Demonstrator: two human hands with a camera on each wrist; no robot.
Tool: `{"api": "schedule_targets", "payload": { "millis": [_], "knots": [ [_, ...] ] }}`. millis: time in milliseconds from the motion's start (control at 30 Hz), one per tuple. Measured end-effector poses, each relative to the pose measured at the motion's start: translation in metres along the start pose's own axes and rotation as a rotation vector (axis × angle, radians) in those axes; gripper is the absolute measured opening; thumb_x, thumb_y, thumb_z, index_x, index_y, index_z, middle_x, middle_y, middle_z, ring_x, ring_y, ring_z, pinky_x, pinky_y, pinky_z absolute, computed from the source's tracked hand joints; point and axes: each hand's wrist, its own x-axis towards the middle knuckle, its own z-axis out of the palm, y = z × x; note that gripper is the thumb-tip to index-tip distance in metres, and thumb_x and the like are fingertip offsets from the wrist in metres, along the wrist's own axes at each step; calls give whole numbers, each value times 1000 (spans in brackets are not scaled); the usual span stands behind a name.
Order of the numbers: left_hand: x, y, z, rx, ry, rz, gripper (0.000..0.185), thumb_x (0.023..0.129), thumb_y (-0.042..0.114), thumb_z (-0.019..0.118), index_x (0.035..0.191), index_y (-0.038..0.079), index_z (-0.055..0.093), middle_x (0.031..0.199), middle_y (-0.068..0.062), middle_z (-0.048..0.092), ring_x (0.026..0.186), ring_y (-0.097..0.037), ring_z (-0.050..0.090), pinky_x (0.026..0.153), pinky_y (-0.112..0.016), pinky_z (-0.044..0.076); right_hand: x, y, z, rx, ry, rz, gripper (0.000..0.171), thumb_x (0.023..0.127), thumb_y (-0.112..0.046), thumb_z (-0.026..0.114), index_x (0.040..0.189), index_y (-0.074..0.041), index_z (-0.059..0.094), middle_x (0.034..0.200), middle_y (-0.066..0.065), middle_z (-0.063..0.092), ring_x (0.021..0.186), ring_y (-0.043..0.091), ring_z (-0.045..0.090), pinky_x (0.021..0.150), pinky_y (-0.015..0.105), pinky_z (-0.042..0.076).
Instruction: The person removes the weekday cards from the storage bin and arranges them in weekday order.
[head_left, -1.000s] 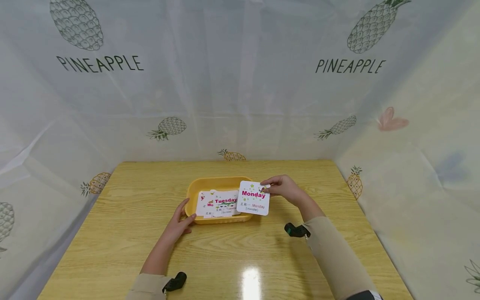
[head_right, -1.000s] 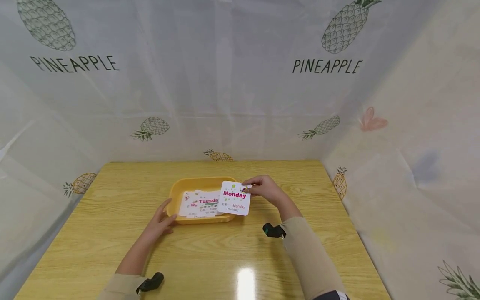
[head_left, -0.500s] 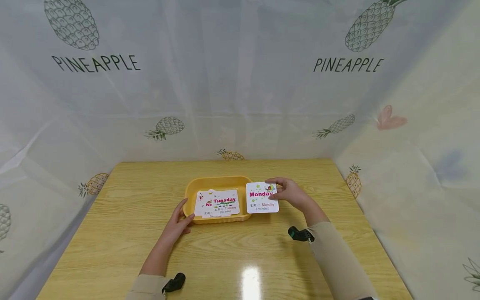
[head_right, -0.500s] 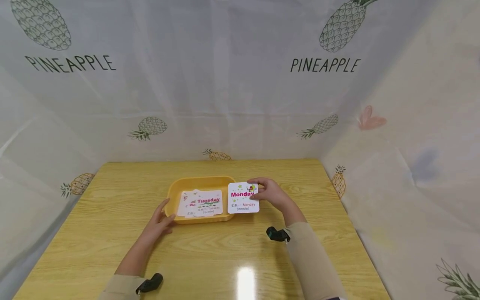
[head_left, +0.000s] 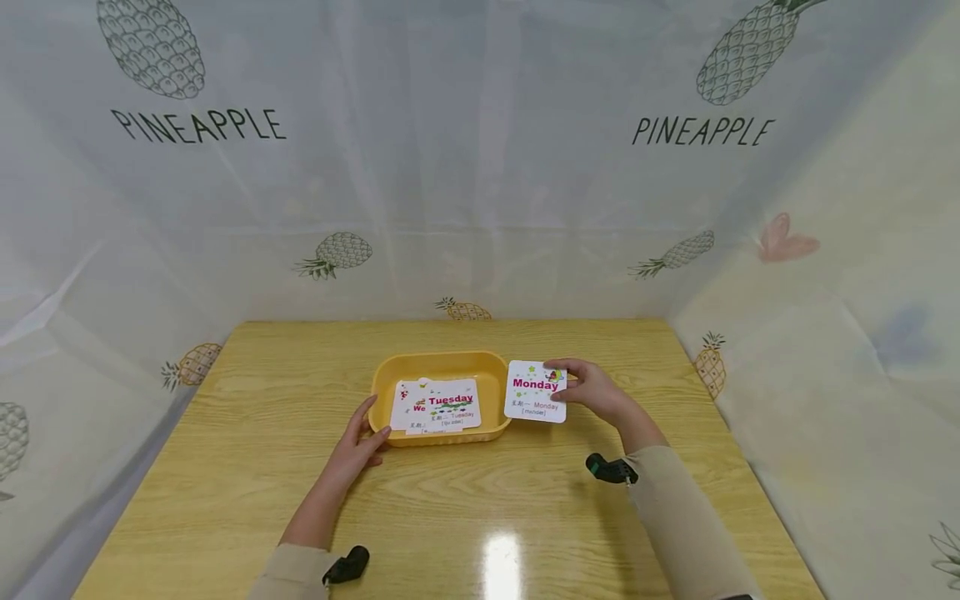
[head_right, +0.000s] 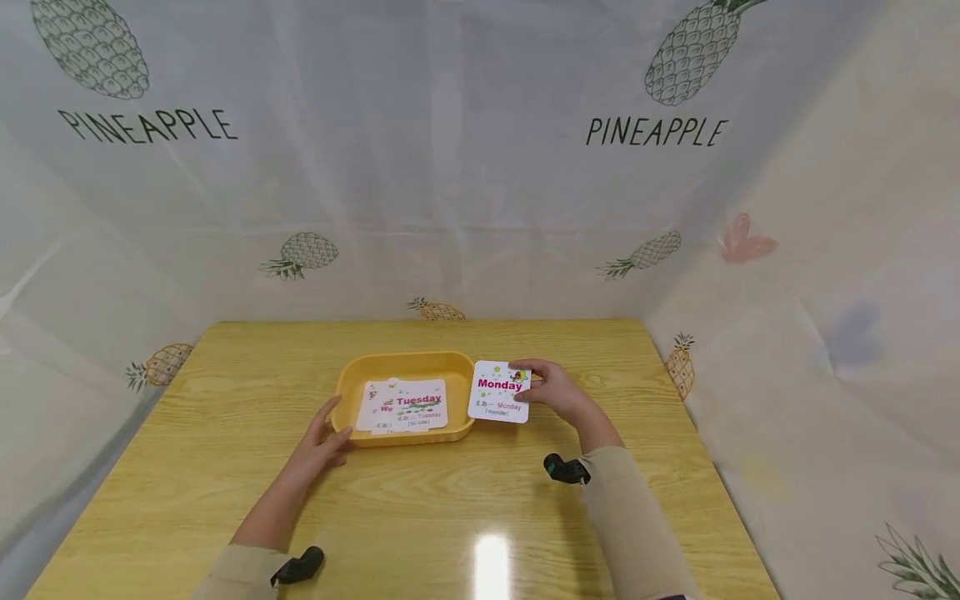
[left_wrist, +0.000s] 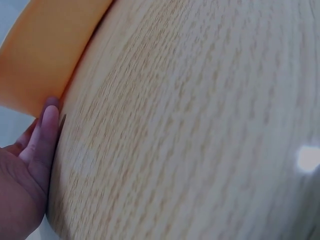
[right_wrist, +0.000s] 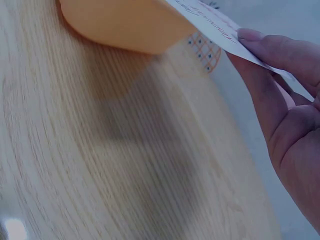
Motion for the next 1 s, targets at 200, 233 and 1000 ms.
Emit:
{"api": "schedule_targets", "payload": {
  "millis": [200,233,1000],
  "knots": [
    [0,-2,0,0,6,-1,69,97,26,64,154,30,25,140,-19,41,93,-20,62,69,-30,54,3,7,-8,13,23,18,55,88,1,70,139,-5,52,129,19,56,103,25,65,86,43,53],
    [0,-2,0,0,7,-3,70,97,26,64,154,31,25,141,-19,41,93,-20,62,69,-30,53,4,8,-9,16,23,20,55,88,1,69,140,-5,51,128,19,56,103,24,65,85,42,53],
    [2,-4,0,-33,22,-21,71,96,29,64,154,36,24,142,-16,41,95,-20,61,70,-28,53,23,35,-15,-23,-11,76,58,89,5,66,143,0,46,137,24,47,118,33,54,85,33,53]
  ]
}}
